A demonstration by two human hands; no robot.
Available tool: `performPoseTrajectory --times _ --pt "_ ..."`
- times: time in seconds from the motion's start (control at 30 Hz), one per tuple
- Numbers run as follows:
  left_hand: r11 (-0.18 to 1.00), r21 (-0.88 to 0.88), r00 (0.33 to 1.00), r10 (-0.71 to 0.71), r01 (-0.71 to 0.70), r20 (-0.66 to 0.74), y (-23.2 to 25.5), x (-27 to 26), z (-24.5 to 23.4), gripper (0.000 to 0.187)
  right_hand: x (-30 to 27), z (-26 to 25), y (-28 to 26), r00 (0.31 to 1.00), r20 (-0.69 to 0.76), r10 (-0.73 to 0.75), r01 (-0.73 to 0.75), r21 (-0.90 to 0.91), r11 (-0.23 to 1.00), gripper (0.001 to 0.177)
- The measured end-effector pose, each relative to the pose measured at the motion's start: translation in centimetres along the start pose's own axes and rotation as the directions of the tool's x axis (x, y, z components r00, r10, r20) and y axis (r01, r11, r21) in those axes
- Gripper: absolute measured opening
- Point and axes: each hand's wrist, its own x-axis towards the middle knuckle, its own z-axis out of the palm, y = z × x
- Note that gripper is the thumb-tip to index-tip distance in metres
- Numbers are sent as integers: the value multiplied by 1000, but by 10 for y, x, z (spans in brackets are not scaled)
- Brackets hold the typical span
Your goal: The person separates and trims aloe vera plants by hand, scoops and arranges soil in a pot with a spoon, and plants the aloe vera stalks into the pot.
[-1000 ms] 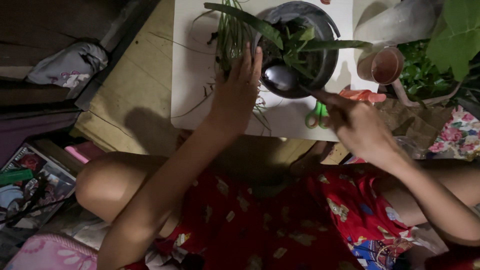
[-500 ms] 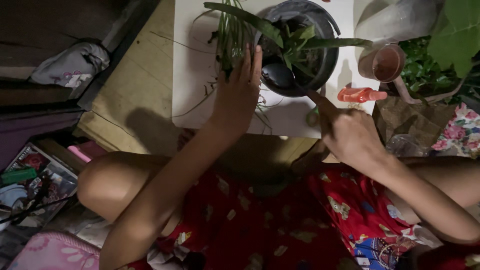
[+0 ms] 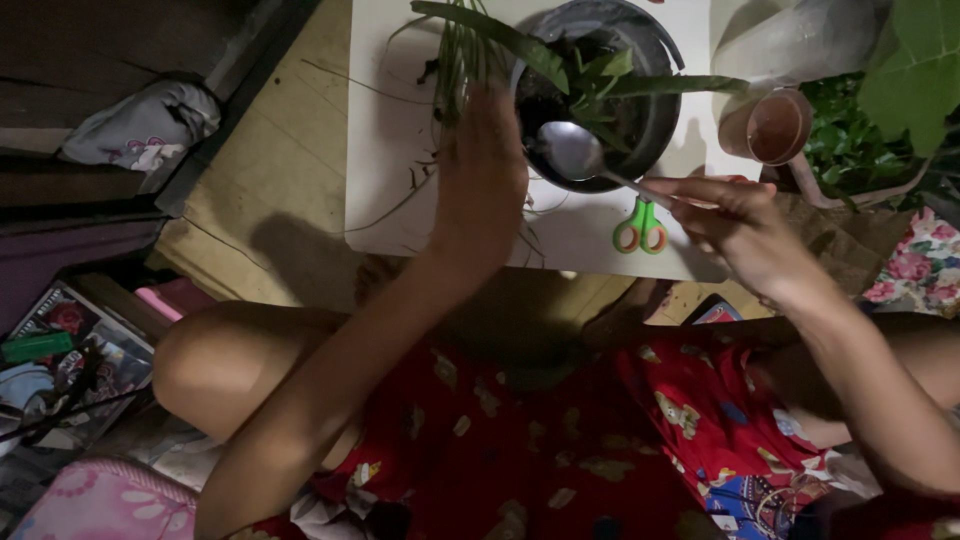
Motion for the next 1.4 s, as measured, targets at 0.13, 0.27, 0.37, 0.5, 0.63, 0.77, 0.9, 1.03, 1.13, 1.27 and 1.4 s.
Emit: performPoseTrajectory --times 0.13,0.27,0.37,0.5,0.63,0.77,0.9,1.03,1.13,1.27,1.4 --pt "900 -330 944 -203 284 260 5 20 -38 47 -14 1 4 995 -47 90 -86 76 993 42" --pt "670 -590 892 -304 450 335 8 33 -43 36 -21 11 -4 993 -109 32 -33 -2 999 47" --pt "617 -702 933 -283 355 223 4 36 -28 16 -22 15 -8 989 -114 90 -82 68 994 38" --pt "526 -779 931 -300 342 206 -13 36 -14 9 -26 6 -9 968 -129 -215 217 2 976 41" --pt "633 -667 918 -299 394 259 -38 35 -14 6 -42 1 -20 882 -188 -432 379 -263 887 35" --pt "842 -465 961 -253 275 110 -31 32 -7 14 -51 6 -24 919 -189 -346 139 -666 733 49" --pt "843 -431 947 -272 321 173 -22 28 -12 26 -41 14 -17 906 -99 -412 151 -833 532 66" --pt "875 -341 936 -292 344 195 -19 33 -25 29 -29 21 -16 906 -55 -420 163 -869 466 68" --pt "895 -318 946 -267 314 184 -25 35 -35 33 -24 15 -20 889 -45 -456 213 -840 498 64" --pt "896 -347 960 -275 277 58 -38 37 -46 27 -18 3 -19 889 27 -458 292 -803 520 75" --pt "844 -417 941 -296 338 164 -39 35 -51 26 -16 2 -17 882 54 -467 257 -888 382 64"
